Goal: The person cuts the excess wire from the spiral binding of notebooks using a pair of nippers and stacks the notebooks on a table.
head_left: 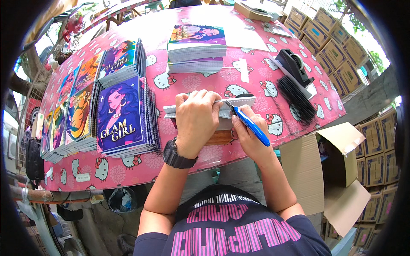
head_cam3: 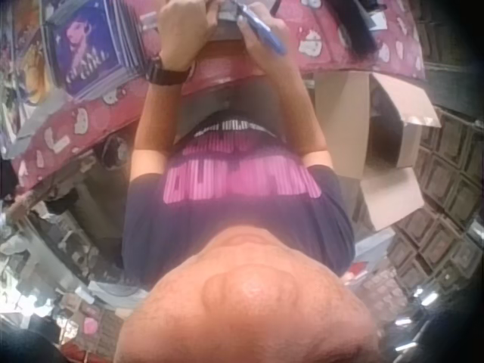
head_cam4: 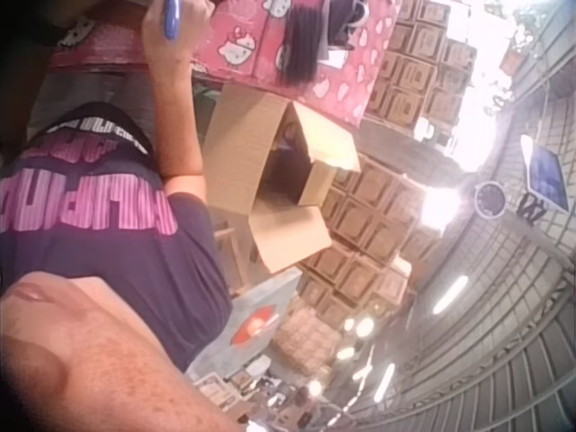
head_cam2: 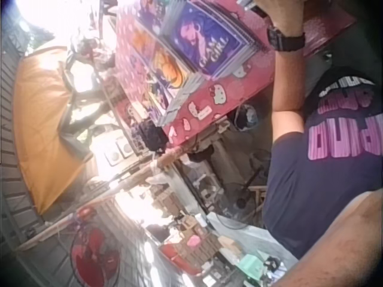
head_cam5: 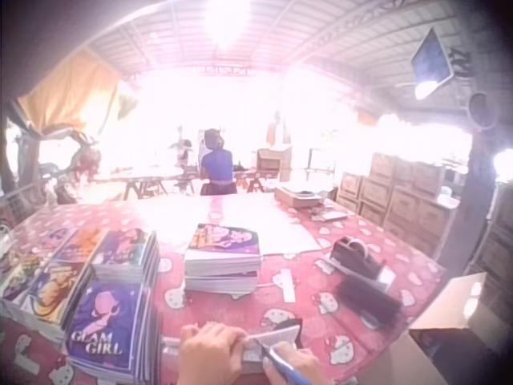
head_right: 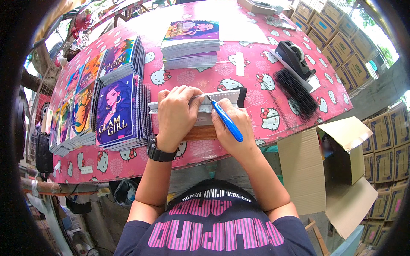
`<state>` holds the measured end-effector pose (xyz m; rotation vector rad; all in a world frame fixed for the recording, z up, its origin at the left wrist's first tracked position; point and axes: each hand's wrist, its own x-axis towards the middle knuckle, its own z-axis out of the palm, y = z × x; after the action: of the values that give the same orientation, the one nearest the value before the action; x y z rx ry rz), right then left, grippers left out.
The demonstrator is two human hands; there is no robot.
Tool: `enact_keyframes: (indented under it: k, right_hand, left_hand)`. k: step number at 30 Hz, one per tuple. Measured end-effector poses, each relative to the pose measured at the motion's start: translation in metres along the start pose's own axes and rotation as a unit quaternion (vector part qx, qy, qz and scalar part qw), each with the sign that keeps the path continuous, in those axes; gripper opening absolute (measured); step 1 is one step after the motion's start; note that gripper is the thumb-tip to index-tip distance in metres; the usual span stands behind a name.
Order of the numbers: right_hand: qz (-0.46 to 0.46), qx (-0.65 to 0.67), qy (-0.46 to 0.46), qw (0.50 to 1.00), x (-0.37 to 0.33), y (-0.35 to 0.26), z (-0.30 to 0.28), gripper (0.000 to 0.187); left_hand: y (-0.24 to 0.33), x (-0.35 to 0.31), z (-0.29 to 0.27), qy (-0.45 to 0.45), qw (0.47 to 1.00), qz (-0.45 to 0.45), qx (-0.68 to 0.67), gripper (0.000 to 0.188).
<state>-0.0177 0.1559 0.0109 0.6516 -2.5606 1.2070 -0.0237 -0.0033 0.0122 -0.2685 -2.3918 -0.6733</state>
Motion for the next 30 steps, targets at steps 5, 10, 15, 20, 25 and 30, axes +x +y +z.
enact_keyframes:
  k: [5, 10, 15, 20, 25, 30]
  right_hand:
    - [-0.027, -0.076, 0.016, 0.997, 0.0, -0.005, 0.008, 0.011]
    - [-0.02, -0.13, 0.036, 0.991, 0.0, -0.001, 0.024, 0.019]
    - [0.039, -0.029, -0.037, 0.998, 0.008, -0.005, -0.006, 0.013]
    - [-0.007, -0.036, 0.032, 0.999, -0.007, -0.022, -0.018, 0.011]
    - [0.082, 0.104, 0.134, 0.982, -0.013, 0.015, -0.048, 0.015]
    - [0.188, -0.089, 0.124, 0.97, -0.035, 0.153, -0.03, 0.015]
  left_hand:
    - [-0.003, 0.002, -0.001, -0.02, 1.0, 0.018, -0.01, 0.008]
    - [-0.008, 0.005, -0.002, -0.034, 0.999, 0.035, -0.018, 0.008]
    - [-0.007, 0.017, -0.002, -0.093, 0.995, -0.012, -0.042, 0.012]
    - [-0.015, 0.034, 0.012, -0.127, 0.989, -0.077, 0.027, 0.017]
    - [-0.018, 0.034, 0.006, -0.139, 0.987, -0.07, -0.031, 0.017]
    - [-0.011, 0.034, 0.001, -0.147, 0.984, -0.062, -0.084, 0.016]
